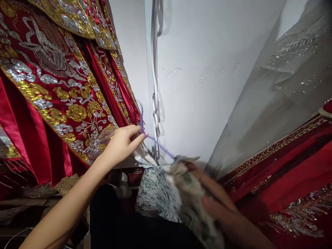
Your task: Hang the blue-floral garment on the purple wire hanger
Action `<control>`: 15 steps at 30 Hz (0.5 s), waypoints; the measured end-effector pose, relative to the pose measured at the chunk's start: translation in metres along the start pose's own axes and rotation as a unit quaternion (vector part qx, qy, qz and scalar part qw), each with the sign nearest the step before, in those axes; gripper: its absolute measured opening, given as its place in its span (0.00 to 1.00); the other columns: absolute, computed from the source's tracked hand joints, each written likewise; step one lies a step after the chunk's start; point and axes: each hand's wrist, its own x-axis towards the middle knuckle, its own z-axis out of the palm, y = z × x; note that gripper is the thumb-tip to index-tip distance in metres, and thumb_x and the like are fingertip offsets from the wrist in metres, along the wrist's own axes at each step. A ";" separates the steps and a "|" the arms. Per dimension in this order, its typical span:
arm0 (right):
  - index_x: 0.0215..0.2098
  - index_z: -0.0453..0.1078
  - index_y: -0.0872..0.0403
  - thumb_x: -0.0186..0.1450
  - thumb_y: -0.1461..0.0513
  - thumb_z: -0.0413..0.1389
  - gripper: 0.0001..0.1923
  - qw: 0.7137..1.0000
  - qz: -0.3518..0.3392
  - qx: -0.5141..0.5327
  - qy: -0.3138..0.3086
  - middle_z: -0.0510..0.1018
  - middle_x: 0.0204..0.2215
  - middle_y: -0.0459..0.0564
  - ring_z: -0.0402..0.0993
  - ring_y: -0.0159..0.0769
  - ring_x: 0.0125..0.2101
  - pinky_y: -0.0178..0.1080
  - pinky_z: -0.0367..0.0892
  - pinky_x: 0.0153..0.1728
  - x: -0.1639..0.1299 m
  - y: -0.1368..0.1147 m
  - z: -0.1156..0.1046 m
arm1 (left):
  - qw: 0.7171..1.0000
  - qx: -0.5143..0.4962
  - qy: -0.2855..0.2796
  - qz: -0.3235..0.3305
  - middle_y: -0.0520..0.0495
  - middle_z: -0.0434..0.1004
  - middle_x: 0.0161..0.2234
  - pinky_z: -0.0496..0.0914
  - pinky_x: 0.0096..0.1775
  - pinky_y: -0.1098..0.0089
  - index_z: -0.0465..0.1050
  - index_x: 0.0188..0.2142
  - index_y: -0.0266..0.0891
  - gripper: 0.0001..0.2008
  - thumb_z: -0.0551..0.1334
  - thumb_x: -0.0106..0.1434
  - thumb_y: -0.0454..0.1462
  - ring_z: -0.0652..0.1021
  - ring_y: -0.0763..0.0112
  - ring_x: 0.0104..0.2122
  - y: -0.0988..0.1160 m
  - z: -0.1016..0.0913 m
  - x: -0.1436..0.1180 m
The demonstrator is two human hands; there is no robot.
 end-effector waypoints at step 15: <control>0.76 0.29 0.51 0.60 0.63 0.59 0.55 0.810 -0.273 -0.512 0.086 0.43 0.73 0.61 0.35 0.60 0.73 0.70 0.35 0.67 0.114 0.040 0.013 | 0.864 -0.489 0.036 0.110 0.45 0.71 0.30 0.71 0.38 0.63 0.77 0.31 0.38 0.17 0.57 0.72 0.44 0.77 0.65 0.34 0.020 0.000 -0.032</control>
